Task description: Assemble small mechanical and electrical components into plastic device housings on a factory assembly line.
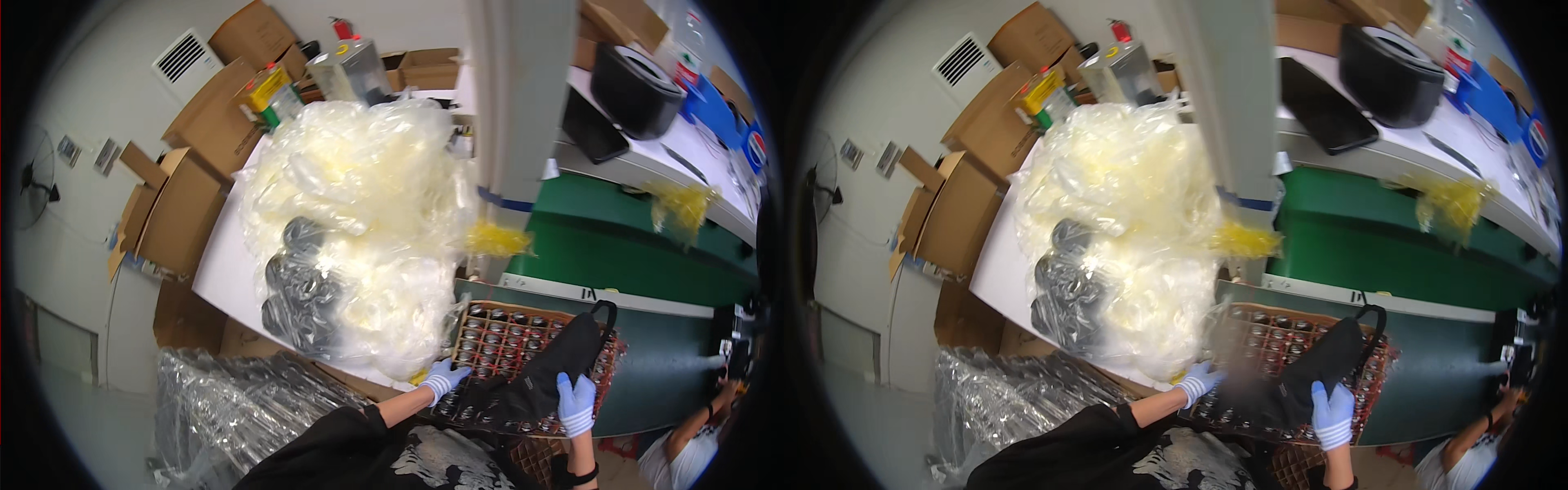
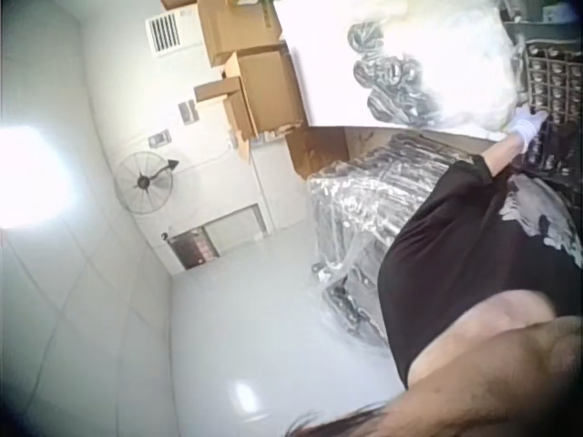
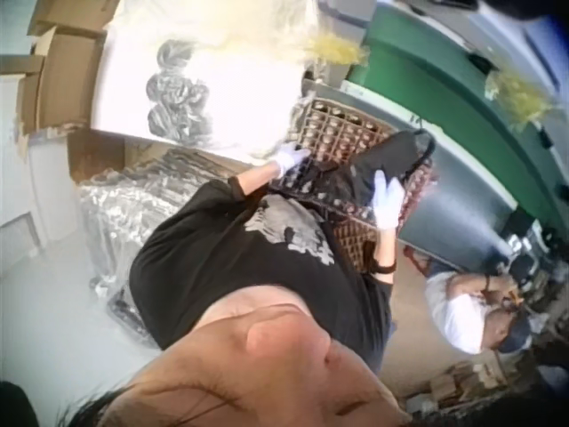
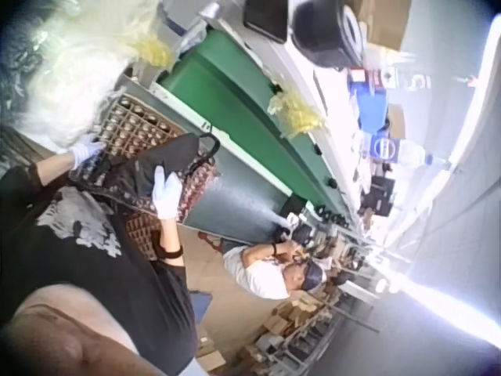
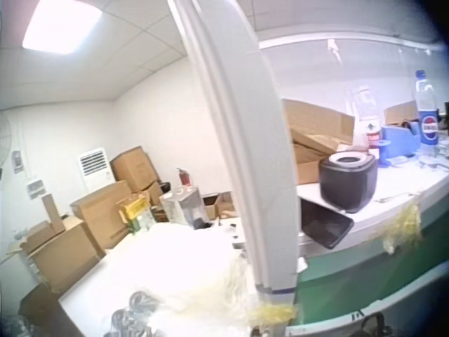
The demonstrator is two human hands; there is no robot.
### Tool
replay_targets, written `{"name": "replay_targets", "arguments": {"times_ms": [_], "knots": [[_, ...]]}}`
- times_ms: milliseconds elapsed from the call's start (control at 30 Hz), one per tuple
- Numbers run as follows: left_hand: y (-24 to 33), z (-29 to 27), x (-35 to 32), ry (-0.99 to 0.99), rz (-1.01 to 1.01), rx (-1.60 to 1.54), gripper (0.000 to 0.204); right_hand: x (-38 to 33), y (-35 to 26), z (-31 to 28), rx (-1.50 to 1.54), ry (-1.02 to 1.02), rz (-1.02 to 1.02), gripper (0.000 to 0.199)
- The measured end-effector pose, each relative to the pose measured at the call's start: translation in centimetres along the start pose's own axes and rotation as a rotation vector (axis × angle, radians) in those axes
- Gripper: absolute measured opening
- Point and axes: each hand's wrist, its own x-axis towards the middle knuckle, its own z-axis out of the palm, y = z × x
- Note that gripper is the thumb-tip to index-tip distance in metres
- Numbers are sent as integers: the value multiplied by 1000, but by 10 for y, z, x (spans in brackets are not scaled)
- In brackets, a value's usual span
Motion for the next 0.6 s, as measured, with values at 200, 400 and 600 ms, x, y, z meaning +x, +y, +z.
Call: {"name": "replay_targets", "arguments": {"times_ms": [200,400,600], "knots": [[-67,13,45,-264,335,-716,43,-19,-48,25,-3,44,-18,27],[-91,-56,-13,8,512,-551,43,-15,-89,89,116,-266,9,28],[-114,-150,-28,126,351,-676,45,25,-135,186,143,-433,-65,22]]}}
